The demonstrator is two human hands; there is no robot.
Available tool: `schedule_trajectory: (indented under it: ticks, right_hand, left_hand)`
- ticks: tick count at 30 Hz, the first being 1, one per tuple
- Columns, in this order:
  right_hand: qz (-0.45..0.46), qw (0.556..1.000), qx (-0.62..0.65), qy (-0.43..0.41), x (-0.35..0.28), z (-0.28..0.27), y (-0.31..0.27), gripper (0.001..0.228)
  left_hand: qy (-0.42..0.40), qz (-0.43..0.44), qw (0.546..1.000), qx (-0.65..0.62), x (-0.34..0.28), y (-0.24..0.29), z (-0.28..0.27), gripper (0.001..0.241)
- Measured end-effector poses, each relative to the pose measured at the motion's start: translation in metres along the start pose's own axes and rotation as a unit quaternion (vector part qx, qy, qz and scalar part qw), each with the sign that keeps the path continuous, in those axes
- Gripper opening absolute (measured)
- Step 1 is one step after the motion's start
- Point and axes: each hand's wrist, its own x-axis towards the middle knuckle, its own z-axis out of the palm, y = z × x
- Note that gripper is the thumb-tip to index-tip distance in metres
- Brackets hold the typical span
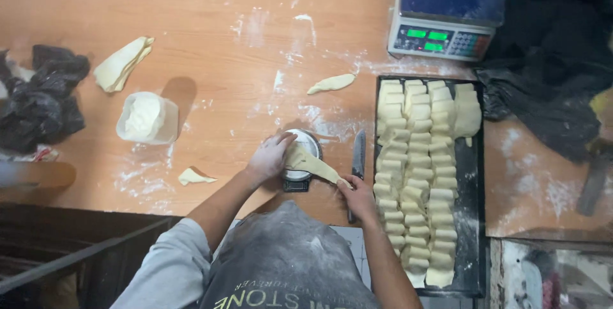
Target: Weighing and rolling pieces of dough before placing them onto a baking tray.
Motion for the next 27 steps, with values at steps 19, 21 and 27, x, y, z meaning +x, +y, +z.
schedule_trajectory:
  ticks: [19, 21, 27]
  right_hand:
    - [-0.162, 0.914, 0.367, 0.058, -0.023, -0.019, -0.025, 0.04]
    - [-0.189, 0.889, 0.407, 0.089, -0.011, -0.052, -0.012, 0.041]
    - [-0.183, 0.847, 0.473, 0.163, 0.006, -0.188, -0.029, 0.041]
  left_hand:
    - [-0.298, -0.023, 0.868, -0.397, 0.076, 0.145, 0.027, 0.042]
    - [-0.244, -0.154, 0.745, -0.602, 0.1, 0.169, 0.037, 0.055]
    - [-0.35, -0.16, 0.771, -0.508, 0.203, 0.284, 0.096, 0.062]
